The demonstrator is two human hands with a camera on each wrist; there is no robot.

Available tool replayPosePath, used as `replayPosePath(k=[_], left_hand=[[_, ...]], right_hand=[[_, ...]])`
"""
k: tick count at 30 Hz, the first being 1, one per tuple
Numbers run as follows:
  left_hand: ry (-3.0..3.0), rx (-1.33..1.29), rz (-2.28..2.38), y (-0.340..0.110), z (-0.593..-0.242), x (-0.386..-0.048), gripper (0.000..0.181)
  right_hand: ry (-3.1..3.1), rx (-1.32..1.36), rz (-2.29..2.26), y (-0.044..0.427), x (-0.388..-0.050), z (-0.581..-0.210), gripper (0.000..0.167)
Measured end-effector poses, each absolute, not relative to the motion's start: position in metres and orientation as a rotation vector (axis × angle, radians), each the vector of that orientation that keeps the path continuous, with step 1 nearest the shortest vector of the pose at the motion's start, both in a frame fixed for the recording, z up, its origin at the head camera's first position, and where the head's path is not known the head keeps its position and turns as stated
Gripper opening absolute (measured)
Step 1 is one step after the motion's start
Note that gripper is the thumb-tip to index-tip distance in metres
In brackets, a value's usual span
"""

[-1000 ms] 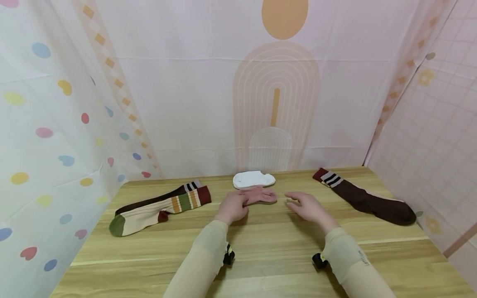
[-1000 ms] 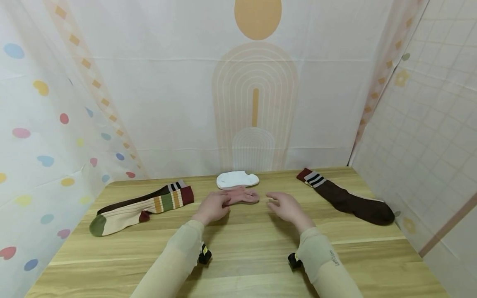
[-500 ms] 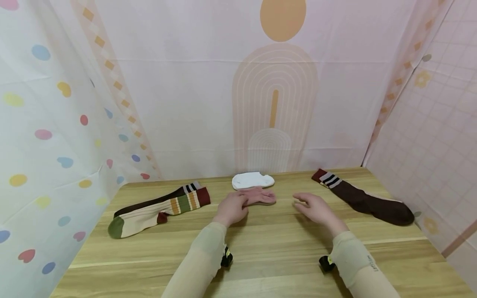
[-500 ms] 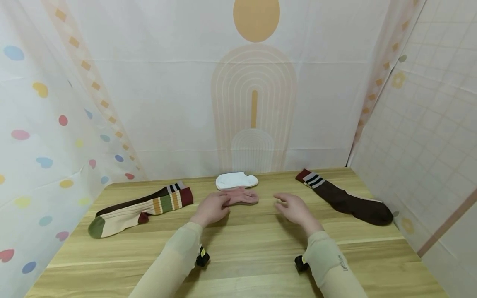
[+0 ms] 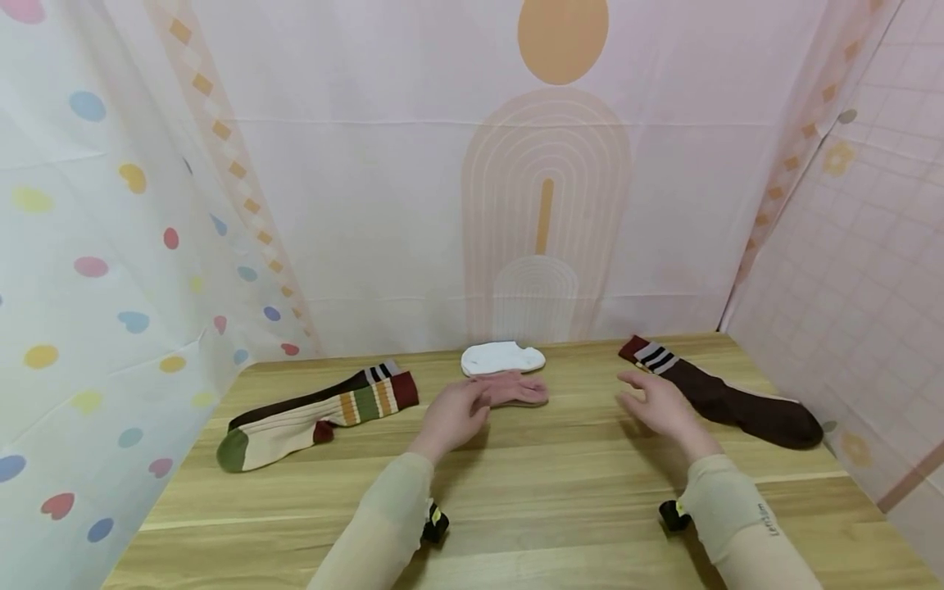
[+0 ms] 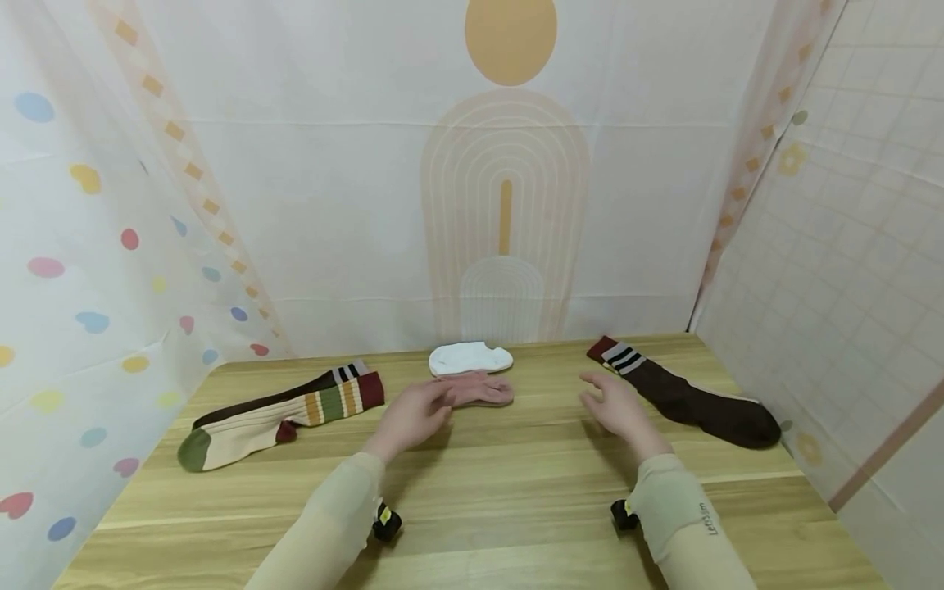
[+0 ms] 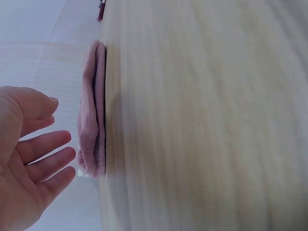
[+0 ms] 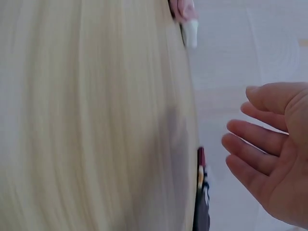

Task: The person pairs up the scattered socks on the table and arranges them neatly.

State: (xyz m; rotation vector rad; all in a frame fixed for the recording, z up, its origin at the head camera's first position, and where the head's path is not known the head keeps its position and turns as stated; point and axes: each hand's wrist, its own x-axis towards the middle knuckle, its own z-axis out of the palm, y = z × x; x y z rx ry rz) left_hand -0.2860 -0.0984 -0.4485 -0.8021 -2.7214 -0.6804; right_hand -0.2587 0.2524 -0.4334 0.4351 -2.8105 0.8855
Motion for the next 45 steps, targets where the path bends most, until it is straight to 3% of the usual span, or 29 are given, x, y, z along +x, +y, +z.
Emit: replayPosePath(k=[13,24,31,45], left_hand=[[-2.671,-0.837,-0.876,-0.108,-0.44,-0.267,0.032],[-2.695,-0.825,-0.954,-0.109,-0.442,-0.261,0.031],[-2.737,-0.827,-0.947,-0.102,-0.444,-0.256,0.023],[-2.736,-0.884,-0.999,-0.092,-0.448,-0.25,0.032]], right_hand=[[-2.906,0.139,0.582,0.307,-0.255,-0.43,0.047],[-3.068,0.057,0.407,0.335,-0.24,-0.436,0.062],[-3.09,-0.026,0.429,0.345,-0.238,-0.44,0.063],[-3.133,-0.143,0.484,0.351,-0.237,-0.44,0.057]])
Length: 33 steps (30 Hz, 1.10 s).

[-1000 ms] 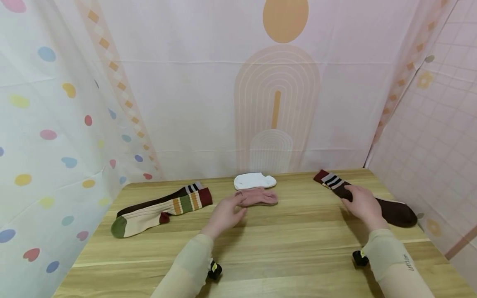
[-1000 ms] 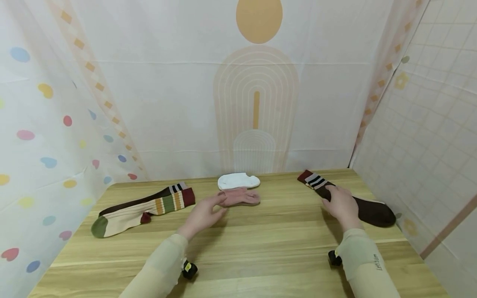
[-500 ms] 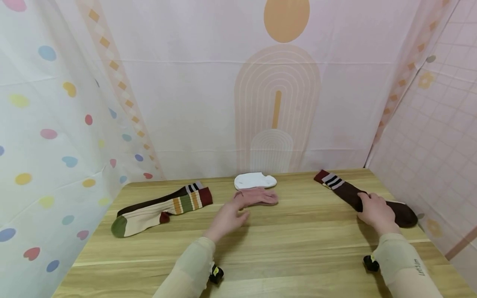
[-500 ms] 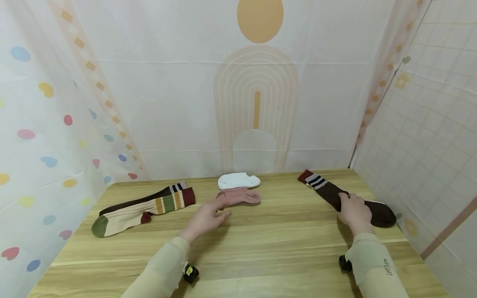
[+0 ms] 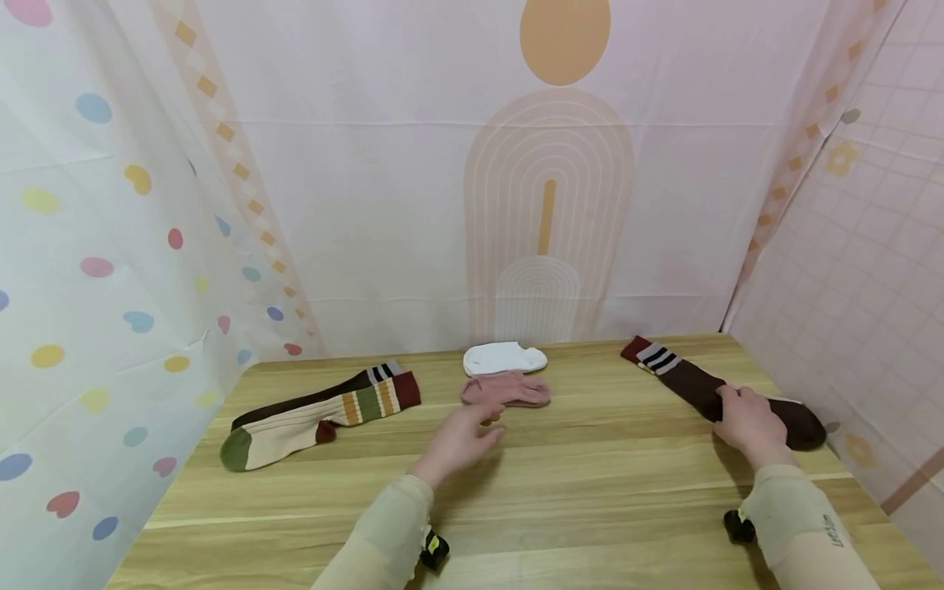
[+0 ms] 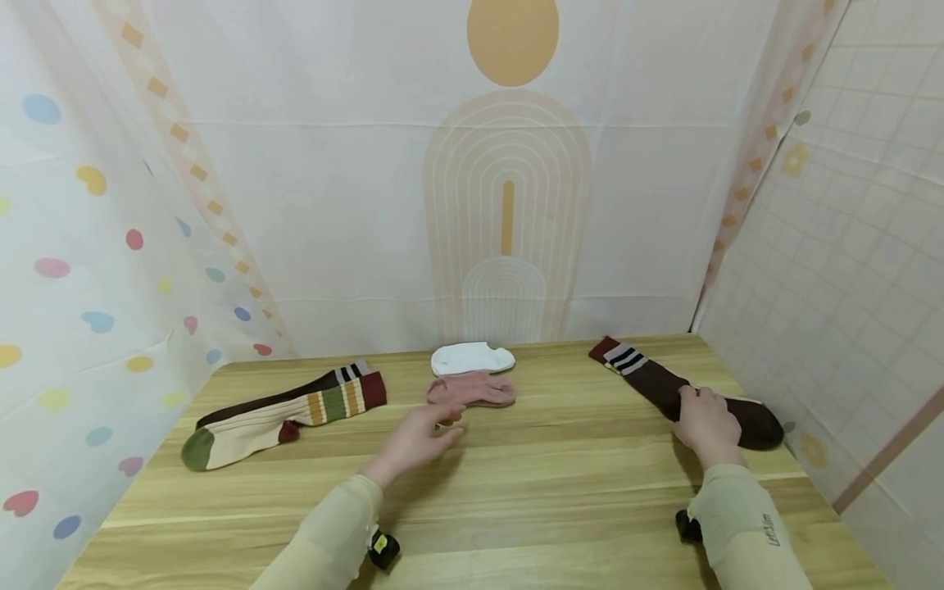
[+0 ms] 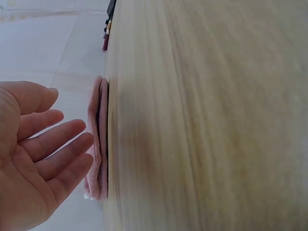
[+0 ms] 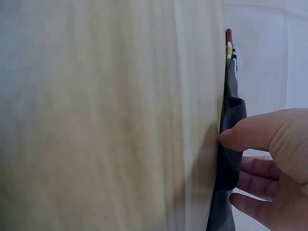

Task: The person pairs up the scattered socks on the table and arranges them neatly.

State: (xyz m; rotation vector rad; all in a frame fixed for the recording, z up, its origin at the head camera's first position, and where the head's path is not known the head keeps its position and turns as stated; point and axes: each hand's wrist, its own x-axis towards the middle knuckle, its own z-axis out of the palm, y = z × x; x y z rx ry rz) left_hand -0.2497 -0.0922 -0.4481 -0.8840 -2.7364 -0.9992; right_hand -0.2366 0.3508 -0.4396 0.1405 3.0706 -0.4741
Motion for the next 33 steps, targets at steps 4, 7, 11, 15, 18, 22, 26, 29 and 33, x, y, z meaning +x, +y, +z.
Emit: replayPosePath(k=[4,7,11,15,18,22,26,29,33], left_hand=[[-2.748,-0.89,-0.98,-0.091,-0.449,-0.249,0.031],[-2.758,-0.891,-0.975,-0.091,-0.45,-0.25,0.031],[-2.754,-0.896,-0.991,-0.089,-0.45,-0.25,0.03],[-2.736,-0.914,-1.004,-0.087,-0.45,-0.249,0.027],[-2.725,-0.931,-1.016,-0.085,-0.451,-0.248,0.026],[-2.714,-0.932,-1.04,-0.083,-0.452,-0.248,0.026],[-2.719,-0.929,-1.059,-0.081,-0.451,-0.247,0.027],[-2.733,-0.937,-1.082,-0.079,-0.451,-0.247,0.028],[-2.735,-0.962,-1.132,-0.076,-0.451,-0.246,0.029]], right_hand=[[3.066,0.165,-0.468,0.351,-0.234,-0.436,0.046],[3.06,0.162,-0.442,0.352,-0.234,-0.434,0.035],[3.026,0.158,-0.415,0.354,-0.238,-0.432,0.022],[3.01,0.138,-0.404,0.356,-0.24,-0.429,0.013],[3.046,0.102,-0.425,0.359,-0.24,-0.425,0.011],[3.13,0.051,-0.472,0.36,-0.239,-0.418,0.011],[3.152,0.047,-0.541,0.358,-0.239,-0.407,0.013],[3.142,0.058,-0.598,0.355,-0.237,-0.397,0.013],[3.15,0.03,-0.658,0.349,-0.237,-0.39,0.013]])
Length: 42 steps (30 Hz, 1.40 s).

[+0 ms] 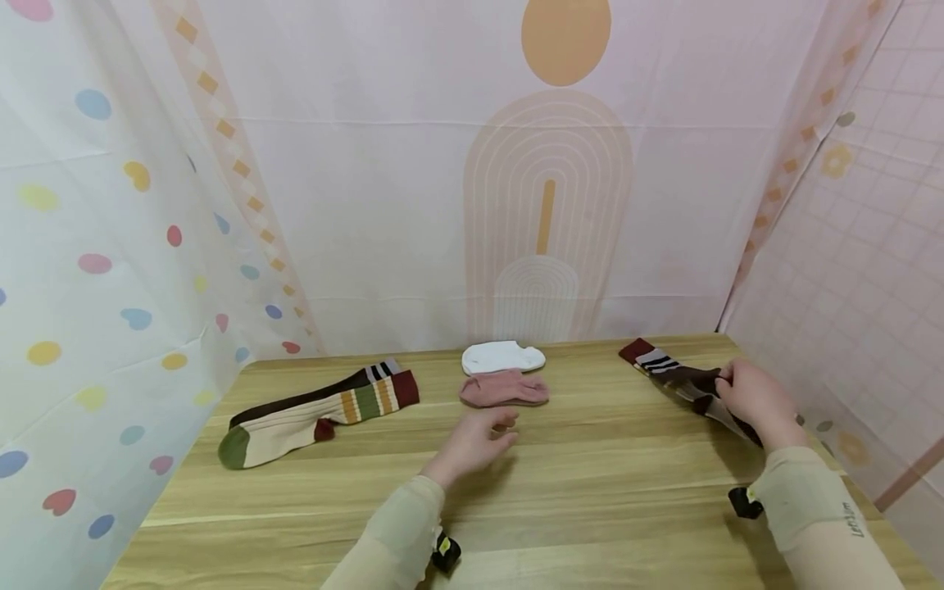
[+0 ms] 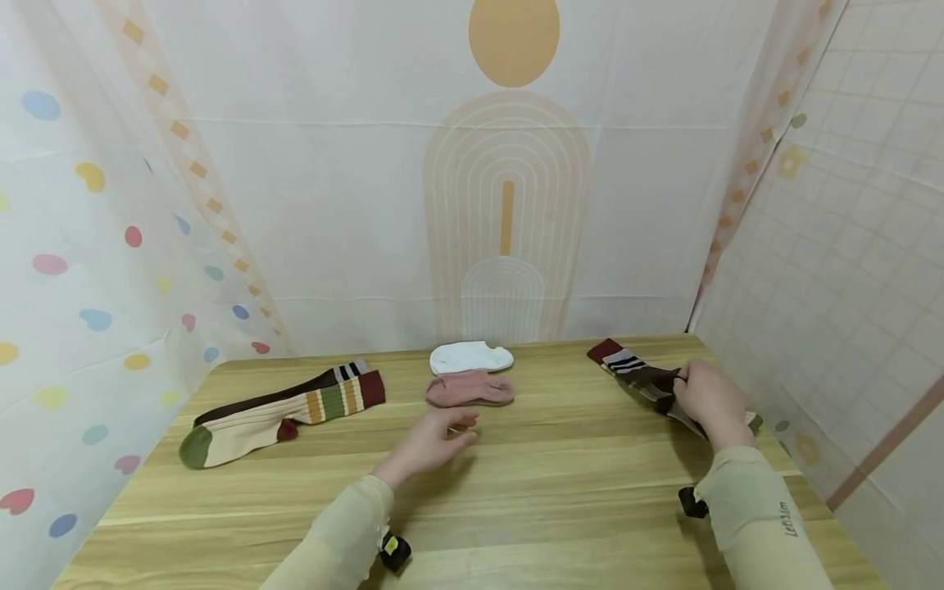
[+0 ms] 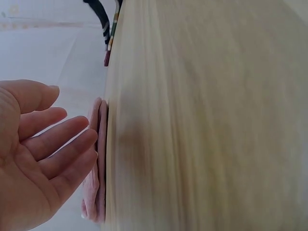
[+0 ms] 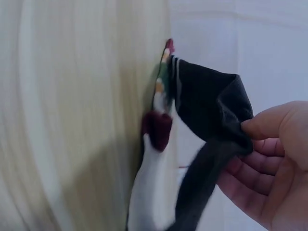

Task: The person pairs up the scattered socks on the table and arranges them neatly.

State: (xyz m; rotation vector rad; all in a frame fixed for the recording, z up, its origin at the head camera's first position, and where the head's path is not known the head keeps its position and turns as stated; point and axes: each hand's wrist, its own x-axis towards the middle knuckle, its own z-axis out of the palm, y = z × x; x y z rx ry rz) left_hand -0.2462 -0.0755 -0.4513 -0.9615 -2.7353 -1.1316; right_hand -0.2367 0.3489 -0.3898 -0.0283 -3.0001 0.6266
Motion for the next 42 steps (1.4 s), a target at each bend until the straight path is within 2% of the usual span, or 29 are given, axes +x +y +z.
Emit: replayPosePath(k=[6,14,17,21,23,26,31,38,42], left_hand=[[-2.699,-0.988,-1.207,-0.07,-0.453,-0.246,0.029],[-2.696,-0.971,-1.226,-0.068,-0.456,-0.247,0.03],[-2.691,-0.976,-1.215,-0.068,-0.455,-0.247,0.029],[-2.688,-0.978,-1.228,-0.069,-0.454,-0.246,0.029],[-2.692,-0.972,-1.24,-0.069,-0.454,-0.246,0.029],[-2.699,-0.963,-1.253,-0.069,-0.454,-0.246,0.029],[-2.701,-0.953,-1.273,-0.069,-0.453,-0.246,0.029],[-2.707,-0.927,-1.289,-0.071,-0.45,-0.247,0.03],[-2.714,-0.922,-1.275,-0.071,-0.45,-0.248,0.029]], right_hand=[[-2.929,0.044,0.813,0.338,-0.241,-0.388,0.025],[-2.812,0.056,1.479,0.312,-0.246,-0.387,0.031],[-2.727,0.07,1.719,0.303,-0.249,-0.387,0.028],[-2.518,0.094,2.142,0.293,-0.252,-0.39,0.014],[-2.384,0.104,2.346,0.289,-0.252,-0.392,0.012],[-2.165,0.143,2.61,0.284,-0.252,-0.394,0.021],[-1.808,0.295,2.935,0.275,-0.25,-0.393,0.025],[-1.539,0.575,3.206,0.262,-0.249,-0.402,0.039],[-1.555,0.593,3.276,0.254,-0.246,-0.414,0.042]])
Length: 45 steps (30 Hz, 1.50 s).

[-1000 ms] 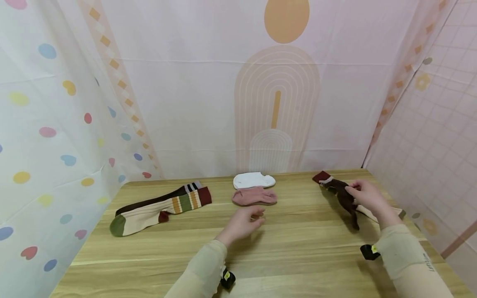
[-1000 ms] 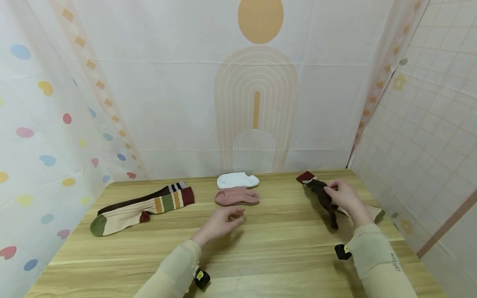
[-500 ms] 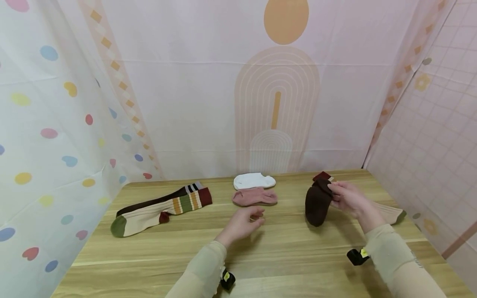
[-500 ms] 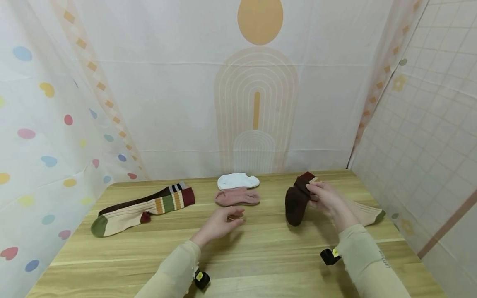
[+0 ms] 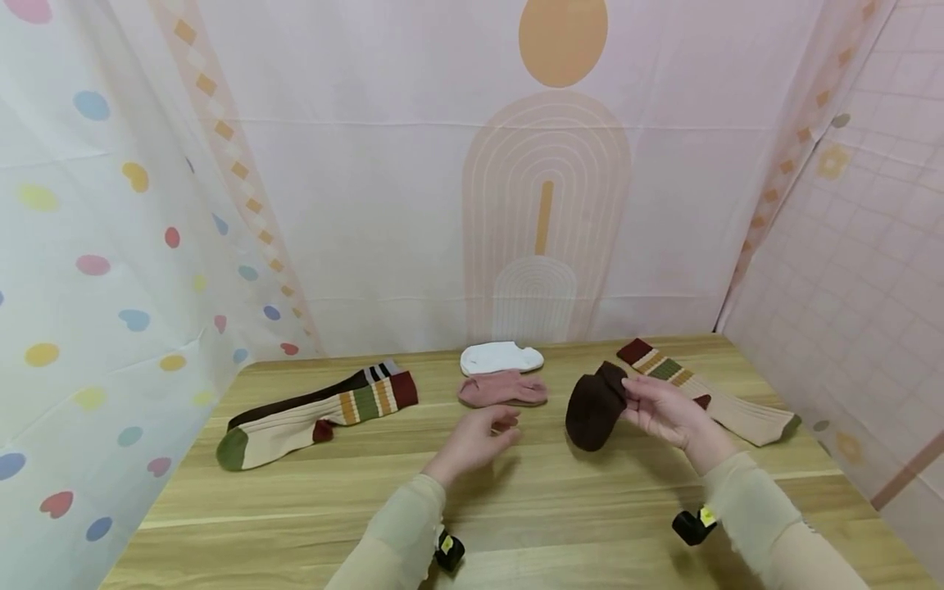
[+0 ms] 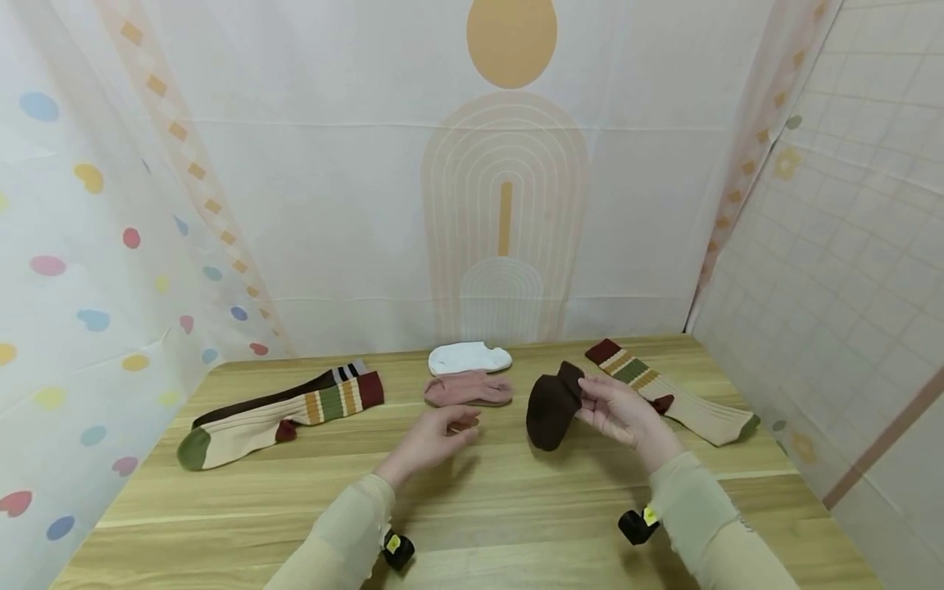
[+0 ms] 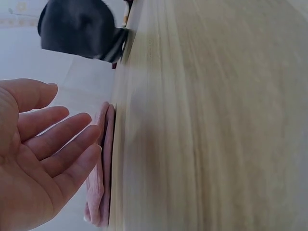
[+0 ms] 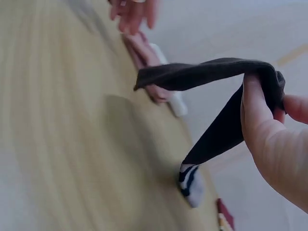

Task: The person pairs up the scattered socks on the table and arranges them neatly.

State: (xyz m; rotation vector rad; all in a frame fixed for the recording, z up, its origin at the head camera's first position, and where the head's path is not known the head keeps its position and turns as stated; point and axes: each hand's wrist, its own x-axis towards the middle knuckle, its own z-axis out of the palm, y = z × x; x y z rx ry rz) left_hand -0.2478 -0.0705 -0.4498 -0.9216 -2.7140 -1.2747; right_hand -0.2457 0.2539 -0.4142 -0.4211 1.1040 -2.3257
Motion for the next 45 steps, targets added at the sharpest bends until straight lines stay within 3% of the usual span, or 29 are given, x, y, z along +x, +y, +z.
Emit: replayPosePath(k=[5,14,22,35,45], left_hand=[[-2.722,-0.939,-1.261,-0.069,-0.452,-0.247,0.029],[-2.751,-0.965,-1.19,-0.06,-0.451,-0.248,0.029],[-2.631,-1.144,-1.18,-0.051,-0.458,-0.251,0.029],[-2.845,-1.054,-1.156,-0.028,-0.454,-0.245,0.033],[-2.911,-0.998,-1.141,-0.011,-0.451,-0.243,0.035]], right_hand=[[1.165,-0.334,-2.264,0.25,-0.239,-0.428,0.04],[1.536,-0.255,-2.066,0.263,-0.227,-0.444,0.017],[1.9,-0.347,-1.777,0.286,-0.22,-0.443,0.008],[2.257,-0.357,-1.278,0.302,-0.211,-0.437,0.011],[2.432,-0.352,-1.179,0.313,-0.216,-0.423,0.009]])
